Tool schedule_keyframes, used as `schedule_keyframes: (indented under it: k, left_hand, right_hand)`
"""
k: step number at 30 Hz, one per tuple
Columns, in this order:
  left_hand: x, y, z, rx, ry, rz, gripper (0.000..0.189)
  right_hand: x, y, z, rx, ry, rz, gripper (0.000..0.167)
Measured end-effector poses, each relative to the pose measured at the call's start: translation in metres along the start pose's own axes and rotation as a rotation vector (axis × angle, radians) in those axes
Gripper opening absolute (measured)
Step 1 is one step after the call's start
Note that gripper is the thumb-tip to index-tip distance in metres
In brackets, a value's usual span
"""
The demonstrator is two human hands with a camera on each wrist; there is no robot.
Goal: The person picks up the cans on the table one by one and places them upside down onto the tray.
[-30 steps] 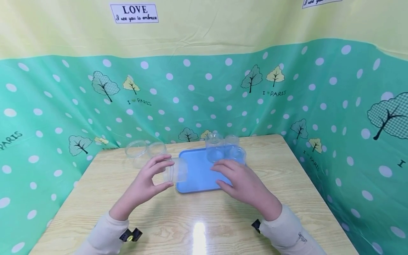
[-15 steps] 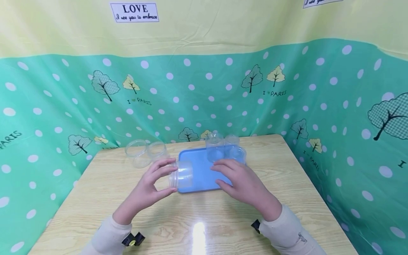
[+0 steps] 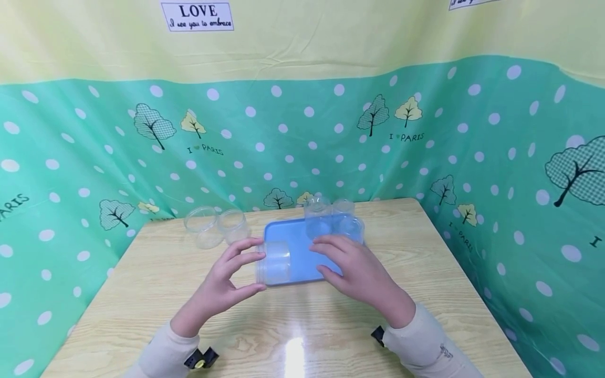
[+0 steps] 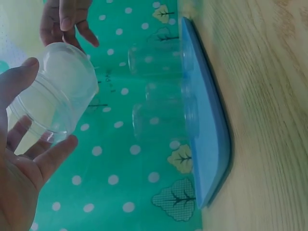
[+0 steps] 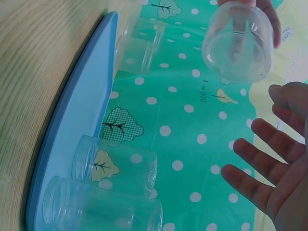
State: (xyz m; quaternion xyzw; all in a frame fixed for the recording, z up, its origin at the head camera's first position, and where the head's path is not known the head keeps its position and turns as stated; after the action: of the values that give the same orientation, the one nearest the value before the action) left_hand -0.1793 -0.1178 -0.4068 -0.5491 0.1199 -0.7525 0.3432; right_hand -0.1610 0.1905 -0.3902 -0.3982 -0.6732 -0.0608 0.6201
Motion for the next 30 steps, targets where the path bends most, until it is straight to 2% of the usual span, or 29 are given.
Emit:
schedule_keyframes:
  k: [6,11,19,23,26,30]
  left_hand:
    - [-0.006,0.0,-0.001,-0.071,-0.011,0.051,0.06]
    - [-0.008,0.0,0.001,-0.078,-0.006,0.069,0.058]
    - [-0.012,0.001,0.001,-0.042,0.054,0.072,0.061]
    - [-0.015,0.002,0.002,-0.024,0.151,0.071,0.068]
    - [-0.015,0.002,0.006,0.015,0.24,0.073,0.073]
    - [-0.016,0.002,0.011,0.072,0.31,0.082,0.072]
  right_hand:
    - [-0.002,-0.002,-0.003,-0.005,-0.01,0.006,0.045]
    - [-0.003,-0.002,-0.004,-0.002,-0.013,0.015,0.045]
    - [-0.005,0.0,-0.005,-0.014,-0.032,0.017,0.051]
    - [-0.006,0.0,-0.006,0.014,-0.073,0.041,0.056]
    - [-0.006,0.0,-0.008,0.052,-0.132,0.065,0.056]
    - [-0.009,-0.002,-0.011,0.101,-0.208,0.07,0.06]
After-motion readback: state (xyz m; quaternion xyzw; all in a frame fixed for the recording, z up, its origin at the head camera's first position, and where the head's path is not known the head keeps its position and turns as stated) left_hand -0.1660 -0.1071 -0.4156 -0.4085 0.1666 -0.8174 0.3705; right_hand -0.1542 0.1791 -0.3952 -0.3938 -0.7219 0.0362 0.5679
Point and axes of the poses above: each hand's wrist, its own y-axis away from the middle knuckle, its own x-axis out of the back of the hand, z = x × y, the point moved 2 cm from there along -y, towards the middle knuckle, and after that the axes turned 14 degrees about -z, right-handed, at the moved point
